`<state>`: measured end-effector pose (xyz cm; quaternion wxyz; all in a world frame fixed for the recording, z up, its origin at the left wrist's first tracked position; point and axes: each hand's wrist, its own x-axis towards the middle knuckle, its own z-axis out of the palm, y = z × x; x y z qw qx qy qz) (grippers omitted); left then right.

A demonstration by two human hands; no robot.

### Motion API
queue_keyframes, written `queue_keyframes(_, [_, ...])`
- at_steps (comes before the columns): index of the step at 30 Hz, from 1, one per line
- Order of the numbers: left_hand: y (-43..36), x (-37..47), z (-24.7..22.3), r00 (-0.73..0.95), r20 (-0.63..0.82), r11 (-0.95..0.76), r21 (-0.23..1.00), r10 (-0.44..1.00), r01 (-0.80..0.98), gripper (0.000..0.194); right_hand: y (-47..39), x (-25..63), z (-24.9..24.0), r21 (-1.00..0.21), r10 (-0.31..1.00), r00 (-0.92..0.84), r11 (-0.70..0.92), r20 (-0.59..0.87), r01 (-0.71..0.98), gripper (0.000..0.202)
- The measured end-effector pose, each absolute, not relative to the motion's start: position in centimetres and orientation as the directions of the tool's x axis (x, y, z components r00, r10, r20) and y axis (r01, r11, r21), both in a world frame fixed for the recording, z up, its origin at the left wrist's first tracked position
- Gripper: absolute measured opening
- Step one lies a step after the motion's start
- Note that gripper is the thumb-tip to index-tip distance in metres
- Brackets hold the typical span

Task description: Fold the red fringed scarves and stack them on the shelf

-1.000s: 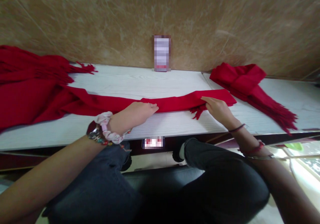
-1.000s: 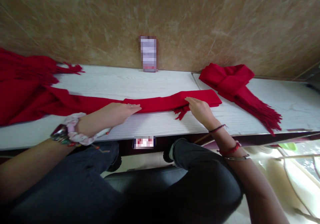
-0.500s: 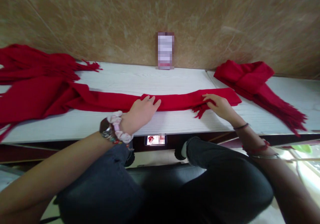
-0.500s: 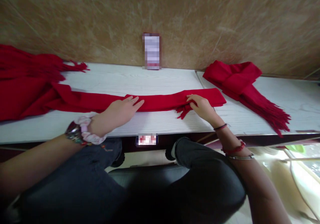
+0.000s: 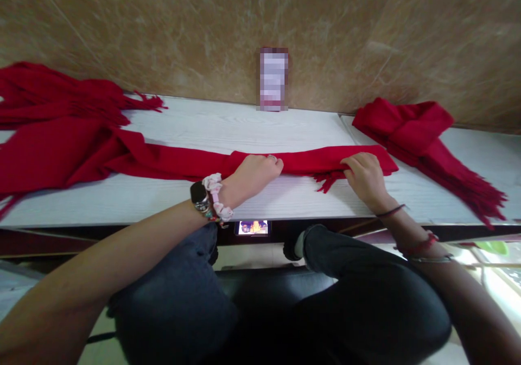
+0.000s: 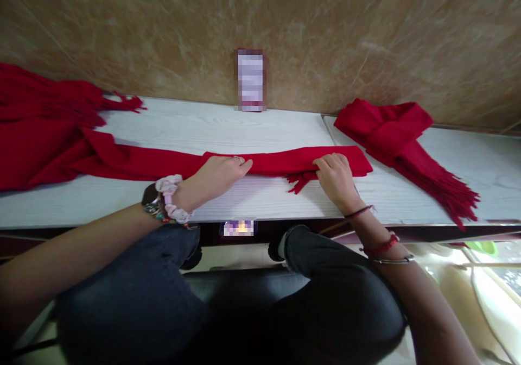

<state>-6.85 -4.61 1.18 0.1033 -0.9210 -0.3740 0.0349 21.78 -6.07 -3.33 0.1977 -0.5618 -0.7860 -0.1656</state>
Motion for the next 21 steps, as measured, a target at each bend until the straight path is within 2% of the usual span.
queue_keyframes(5, [-4.7,-7.1,1.8,0.705,0.012,-0.682,-0.238,0.709,0.691,0.029,-6.3,21.9,-3.0,0.079,0.799,-0.320,0.327,0.509,0.942,0.034])
queue_keyframes(9, [-5.0,-7.2,2.0,0.700,-0.001,-0.678,-0.245,0.715,0.693,0.026,-6.7,22.4,-2.5,0.071,0.776,-0.402,0.423,0.487,0.903,0.035])
queue_keyframes(13, [-5.7,-7.3,1.2,0.724,-0.068,-0.713,-0.262,0.686,0.651,0.026,-7.0,22.9,-2.7,-0.008,0.787,-0.468,0.514,0.402,0.858,0.031])
queue_keyframes(18, [-6.3,-7.8,0.4,0.692,-0.051,-0.676,-0.275,0.720,0.683,0.036,-6.9,23.0,-2.8,-0.117,0.776,-0.452,0.548,0.439,0.828,0.027])
queue_keyframes(21, [-6.2,-8.3,0.0,0.661,-0.058,-0.648,-0.281,0.748,0.708,0.042,-7.0,23.0,-2.3,-0.174,0.790,-0.467,0.564,0.397,0.807,0.026])
